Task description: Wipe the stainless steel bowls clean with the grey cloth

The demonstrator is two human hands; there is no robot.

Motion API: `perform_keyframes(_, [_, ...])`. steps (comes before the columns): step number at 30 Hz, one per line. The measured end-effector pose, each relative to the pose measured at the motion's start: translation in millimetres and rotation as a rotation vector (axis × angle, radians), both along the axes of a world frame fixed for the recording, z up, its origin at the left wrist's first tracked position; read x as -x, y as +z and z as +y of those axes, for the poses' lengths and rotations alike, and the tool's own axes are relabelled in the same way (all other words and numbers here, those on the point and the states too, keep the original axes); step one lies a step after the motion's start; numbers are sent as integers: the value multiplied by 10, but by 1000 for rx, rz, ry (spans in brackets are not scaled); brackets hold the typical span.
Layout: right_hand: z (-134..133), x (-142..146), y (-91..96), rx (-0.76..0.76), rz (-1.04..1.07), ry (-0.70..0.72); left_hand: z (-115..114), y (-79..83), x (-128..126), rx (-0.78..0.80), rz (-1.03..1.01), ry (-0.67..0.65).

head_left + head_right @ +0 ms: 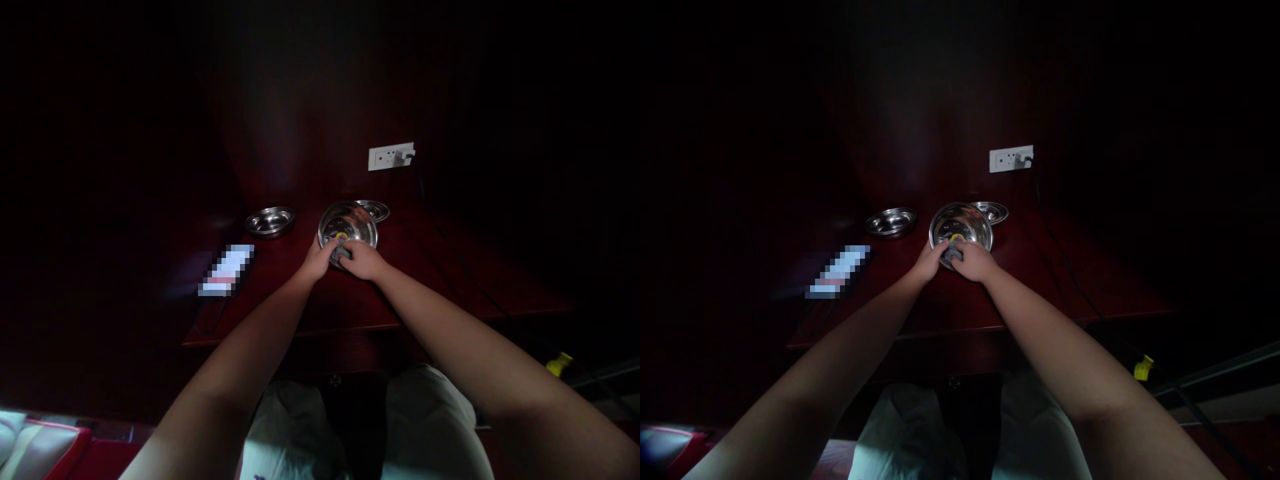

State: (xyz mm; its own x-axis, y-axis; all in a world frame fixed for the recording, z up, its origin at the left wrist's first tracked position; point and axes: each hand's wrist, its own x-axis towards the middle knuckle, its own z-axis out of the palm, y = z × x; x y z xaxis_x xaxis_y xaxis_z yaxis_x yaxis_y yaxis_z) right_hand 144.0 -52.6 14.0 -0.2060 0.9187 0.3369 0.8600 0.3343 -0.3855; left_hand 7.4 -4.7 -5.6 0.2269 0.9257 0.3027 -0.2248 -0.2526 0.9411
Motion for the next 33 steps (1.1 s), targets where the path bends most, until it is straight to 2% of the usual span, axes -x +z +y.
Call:
perform_keyframes(11, [-27,4,13,37,40,1,-32,37,14,57,-29,-9])
perform_keyframes(26, [-59,53,16,-10,-87,5,60,-28,37,51,-35,-62])
perform_keyframes(33, [-51,18,9,-12,34,90,104,-83,22,54,-60,-67])
